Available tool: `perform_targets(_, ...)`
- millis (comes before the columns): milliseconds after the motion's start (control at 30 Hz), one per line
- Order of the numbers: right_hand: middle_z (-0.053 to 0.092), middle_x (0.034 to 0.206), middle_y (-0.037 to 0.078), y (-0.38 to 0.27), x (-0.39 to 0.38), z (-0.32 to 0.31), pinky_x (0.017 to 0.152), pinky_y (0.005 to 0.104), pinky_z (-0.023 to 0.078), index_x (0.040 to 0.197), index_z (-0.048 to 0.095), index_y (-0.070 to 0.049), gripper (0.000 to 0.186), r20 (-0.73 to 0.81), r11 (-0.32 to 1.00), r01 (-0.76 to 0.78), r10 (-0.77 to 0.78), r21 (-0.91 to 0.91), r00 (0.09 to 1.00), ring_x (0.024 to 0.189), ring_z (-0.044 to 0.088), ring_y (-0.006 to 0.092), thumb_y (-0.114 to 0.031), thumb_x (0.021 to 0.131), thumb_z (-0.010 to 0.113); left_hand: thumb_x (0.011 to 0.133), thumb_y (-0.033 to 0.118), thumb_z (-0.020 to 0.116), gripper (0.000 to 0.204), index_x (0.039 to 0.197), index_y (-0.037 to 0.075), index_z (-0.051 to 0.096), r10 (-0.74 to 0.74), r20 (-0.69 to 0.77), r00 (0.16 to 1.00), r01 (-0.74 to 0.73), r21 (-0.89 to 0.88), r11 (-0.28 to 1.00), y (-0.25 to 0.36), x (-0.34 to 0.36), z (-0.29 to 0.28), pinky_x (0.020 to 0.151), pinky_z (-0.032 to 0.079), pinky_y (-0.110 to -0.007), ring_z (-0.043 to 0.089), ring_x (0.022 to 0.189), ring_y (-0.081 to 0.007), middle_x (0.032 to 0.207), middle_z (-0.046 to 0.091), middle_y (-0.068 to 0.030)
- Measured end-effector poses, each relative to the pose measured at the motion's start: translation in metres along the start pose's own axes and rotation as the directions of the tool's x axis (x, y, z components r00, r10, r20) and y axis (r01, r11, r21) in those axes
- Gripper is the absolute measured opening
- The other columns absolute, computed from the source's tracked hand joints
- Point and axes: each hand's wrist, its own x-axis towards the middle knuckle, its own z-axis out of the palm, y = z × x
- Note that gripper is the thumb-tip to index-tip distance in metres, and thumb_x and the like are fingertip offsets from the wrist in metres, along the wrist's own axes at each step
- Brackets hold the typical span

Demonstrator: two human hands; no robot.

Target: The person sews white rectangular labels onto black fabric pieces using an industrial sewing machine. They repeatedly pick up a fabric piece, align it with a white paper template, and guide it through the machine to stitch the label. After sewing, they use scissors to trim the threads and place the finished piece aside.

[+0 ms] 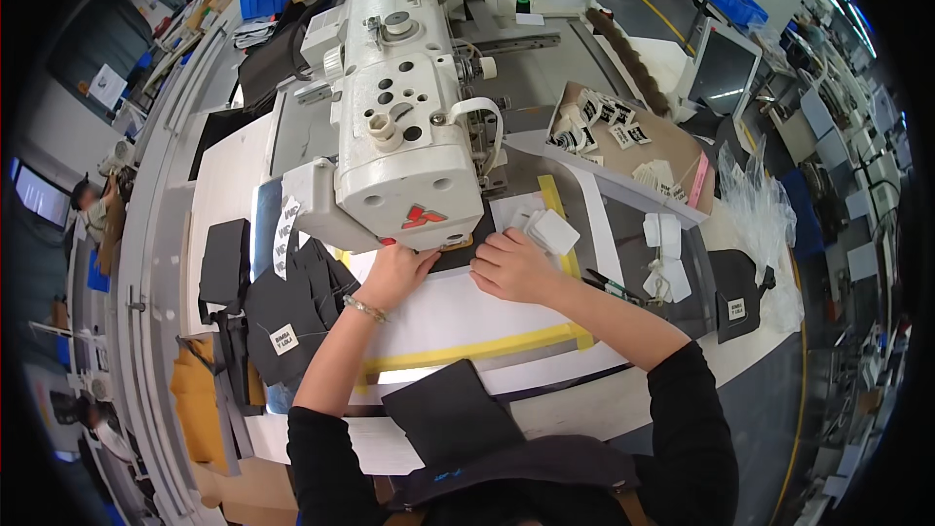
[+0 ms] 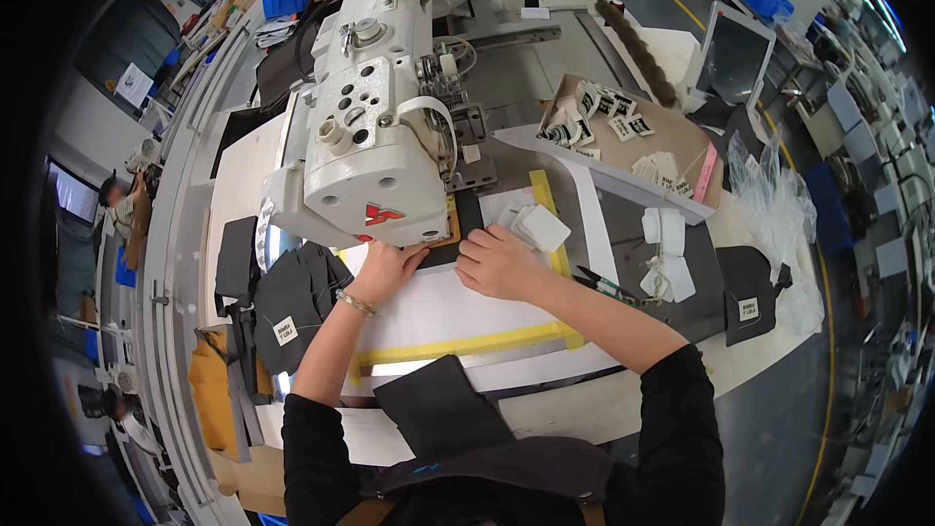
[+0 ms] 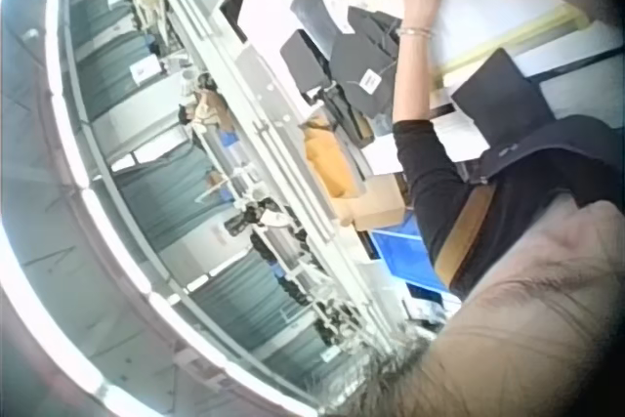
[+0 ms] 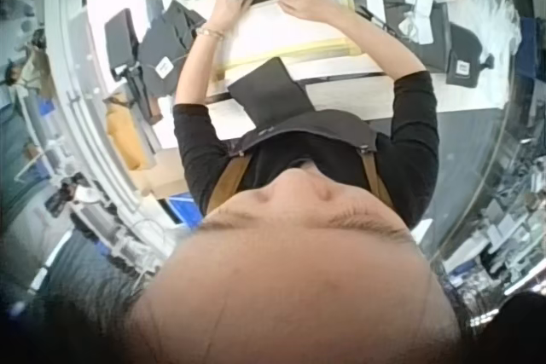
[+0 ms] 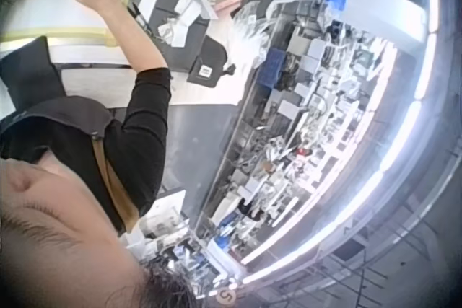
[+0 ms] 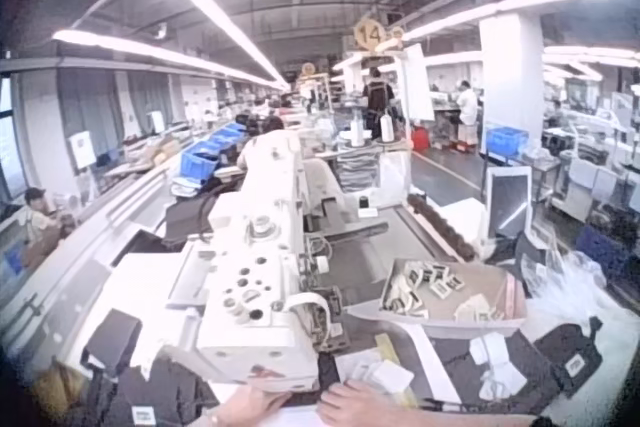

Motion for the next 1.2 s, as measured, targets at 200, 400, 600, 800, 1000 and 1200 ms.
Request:
perform_targets(200,0.054,0.079,-0.002,-0.001,0.002,-0.014,0.080,0.0353,0.038,0.072,0.061,-0.012,0.011,0.110,0.996,-0.007,0.018,-0.093,0.994,0.090,0.052,0.0173,-0.019,0.078,0.067,0.083,0.018,0.071,0.030,0.113,0.014,0.071,-0.038,0.112,0.993,0.040,-0.010,0.999,0.001,-0.004,-0.014,0.087,0.047,-0.044,0.060,0.101,-0.0320,0.105,0.066,-0.0117)
perform_targets(400,0.056,0.081,-0.004,0.006,-0.007,-0.045,0.087,0.0385,0.034,0.075,0.064,-0.013,0.001,0.279,0.983,-0.090,0.133,-0.161,0.951,0.096,0.051,0.0156,-0.014,0.075,0.064,0.081,0.030,0.071,0.041,0.119,0.013,0.067,-0.051,0.056,0.997,0.038,0.213,0.976,0.019,-0.019,-0.029,0.094,0.043,-0.038,0.060,0.104,-0.0205,0.103,0.066,-0.0025)
perform_targets(600,0.058,0.083,-0.006,0.011,-0.017,-0.058,0.091,0.0409,0.033,0.072,0.065,-0.012,0.004,0.403,0.987,-0.106,0.147,-0.123,0.903,0.097,0.051,0.0151,-0.012,0.074,0.062,0.080,0.032,0.071,0.041,0.114,0.010,0.065,0.167,0.102,0.981,-0.191,0.325,0.926,0.022,-0.021,-0.028,0.099,0.042,-0.037,0.059,0.107,-0.0173,0.107,0.066,-0.0012)
perform_targets(800,0.066,0.097,-0.008,0.016,-0.014,-0.062,0.089,0.0417,0.033,0.083,0.071,-0.015,0.010,0.491,0.985,-0.082,0.149,-0.155,0.859,0.100,0.053,0.0131,-0.018,0.076,0.065,0.075,0.016,0.066,0.021,0.094,0.008,0.067,0.254,0.096,0.962,-0.272,0.343,0.899,0.029,-0.013,-0.028,0.094,0.045,-0.033,0.064,0.090,-0.0167,0.084,0.065,-0.0022)
perform_targets(1000,0.058,0.082,-0.007,0.023,-0.019,-0.054,0.090,0.0420,0.033,0.078,0.066,-0.014,0.005,0.375,0.993,-0.071,0.101,-0.094,0.922,0.097,0.052,0.0130,-0.013,0.074,0.063,0.073,0.009,0.062,0.018,0.090,0.004,0.068,0.283,0.029,0.959,-0.272,0.385,0.882,0.037,-0.016,-0.014,0.089,0.049,-0.032,0.065,0.083,-0.0181,0.076,0.063,-0.0044)
perform_targets(1200,0.055,0.082,-0.005,0.024,-0.017,-0.051,0.088,0.0408,0.034,0.080,0.062,-0.014,0.007,0.369,0.990,-0.046,0.092,-0.131,0.925,0.095,0.053,0.0132,-0.013,0.074,0.063,0.073,0.009,0.062,0.023,0.095,0.002,0.069,0.359,-0.077,0.930,-0.290,0.445,0.847,0.034,-0.018,-0.010,0.075,0.047,-0.030,0.061,0.076,-0.0169,0.073,0.060,-0.0022)
